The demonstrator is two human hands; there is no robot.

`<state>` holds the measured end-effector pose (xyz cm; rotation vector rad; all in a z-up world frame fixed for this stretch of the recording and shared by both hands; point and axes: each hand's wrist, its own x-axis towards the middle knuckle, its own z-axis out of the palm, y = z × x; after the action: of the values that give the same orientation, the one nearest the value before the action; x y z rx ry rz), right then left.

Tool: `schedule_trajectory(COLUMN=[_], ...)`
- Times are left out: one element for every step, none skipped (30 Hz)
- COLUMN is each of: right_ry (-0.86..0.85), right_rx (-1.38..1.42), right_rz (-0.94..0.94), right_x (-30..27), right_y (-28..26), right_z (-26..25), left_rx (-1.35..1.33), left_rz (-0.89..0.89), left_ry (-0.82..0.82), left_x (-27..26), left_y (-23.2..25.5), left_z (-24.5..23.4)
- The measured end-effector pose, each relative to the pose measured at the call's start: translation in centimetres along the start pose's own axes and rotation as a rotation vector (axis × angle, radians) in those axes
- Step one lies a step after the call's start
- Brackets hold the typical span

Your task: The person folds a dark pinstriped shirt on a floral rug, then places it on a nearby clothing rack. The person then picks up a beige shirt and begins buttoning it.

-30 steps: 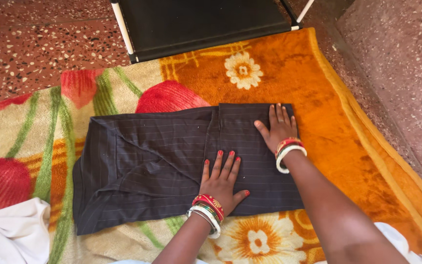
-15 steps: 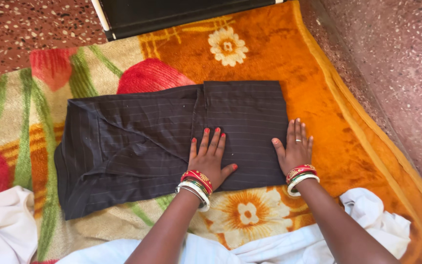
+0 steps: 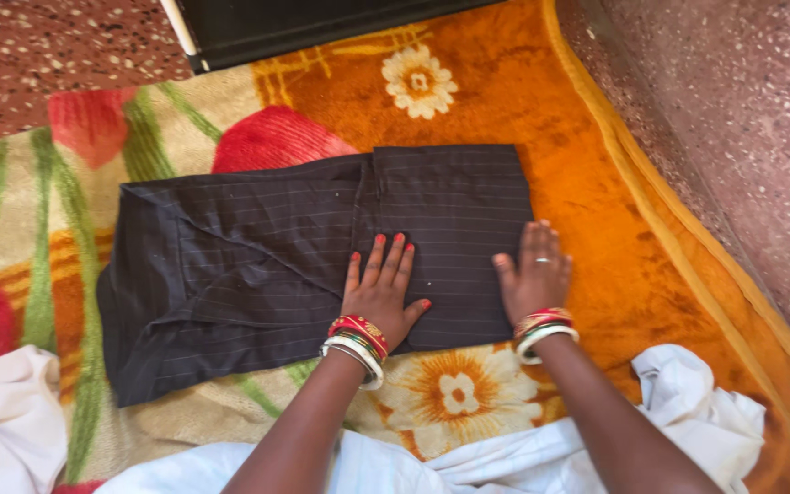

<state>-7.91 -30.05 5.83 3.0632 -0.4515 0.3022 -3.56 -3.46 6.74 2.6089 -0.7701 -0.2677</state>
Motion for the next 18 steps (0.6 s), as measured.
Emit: schedule_trajectory(right_ry=[0.06,0.046,0.03,0.011,-0.038,-0.088,-0.138,-0.159,-0.178,-0.199,-0.155,-0.112,-0.071,-0.024,0.019,0.045,0.072,0.125], right_rx=[0.072,0.198,0.327,0.457,0.506,0.553,0.6,0.629,0.653,0.677,0.661,0.646,0.63,0.637,0.643,0.596,0.552,0.494], right_rz=[0.035,0.137,0.236,0.336,0.406,0.475,0.546,0.552,0.557,0.562,0.533,0.503,0.477,0.501,0.532,0.518,0.503,0.48], right_x=[0.5,1.0,1.8,2.6,3.7,4.7,5.5,6.2,6.6,7.0,7.2,7.4,7.5,7.6,7.4,7.4,7.6,7.5], right_y=[0.7,1.0,1.3,1.3,1.1,1.1,1.3,1.6,2.2,2.8,3.6,4.4,4.9,5.7,6.6,7.6,9.0,10.3], right_z=[-0.1,-0.1,-0.2,-0.1,0.0,0.2,0.3,0.4,0.4,0.5,0.4,0.4,0.5,0.2,-0.2,-0.9,-2.1,-3.4], left_rx=[-0.001,-0.001,-0.004,-0.007,-0.011,-0.015,-0.02,-0.025,-0.038,-0.051,-0.068,-0.108,-0.148,-0.188,-0.218,-0.248,-0.277,-0.286], left_rz=[-0.002,-0.003,-0.004,-0.004,-0.002,-0.007,-0.009,-0.011,-0.011,-0.011,-0.009,0.003,0.015,0.028,0.052,0.077,0.1,0.1], left_ry=[-0.001,-0.002,-0.005,-0.009,-0.009,-0.021,-0.033,-0.044,-0.064,-0.083,-0.102,-0.115,-0.132,-0.148,-0.136,-0.124,-0.109,-0.092], left_x=[-0.1,-0.1,-0.2,-0.2,-0.1,-0.1,-0.1,-0.1,-0.1,-0.1,0.0,0.2,0.1,0.1,-0.1,-0.2,-0.1,-0.1], left_y=[0.0,0.1,0.1,0.1,0.1,0.1,0.2,0.3,0.5,0.7,0.8,0.8,0.9,1.0,1.1,1.2,1.4,1.5], left_z=[0.0,-0.1,-0.1,-0.2,-0.4,-0.6,-0.8,-1.1,-1.2,-1.4,-1.7,-2.0,-2.1,-2.2,-2.2,-2.2,-2.2,-2.1])
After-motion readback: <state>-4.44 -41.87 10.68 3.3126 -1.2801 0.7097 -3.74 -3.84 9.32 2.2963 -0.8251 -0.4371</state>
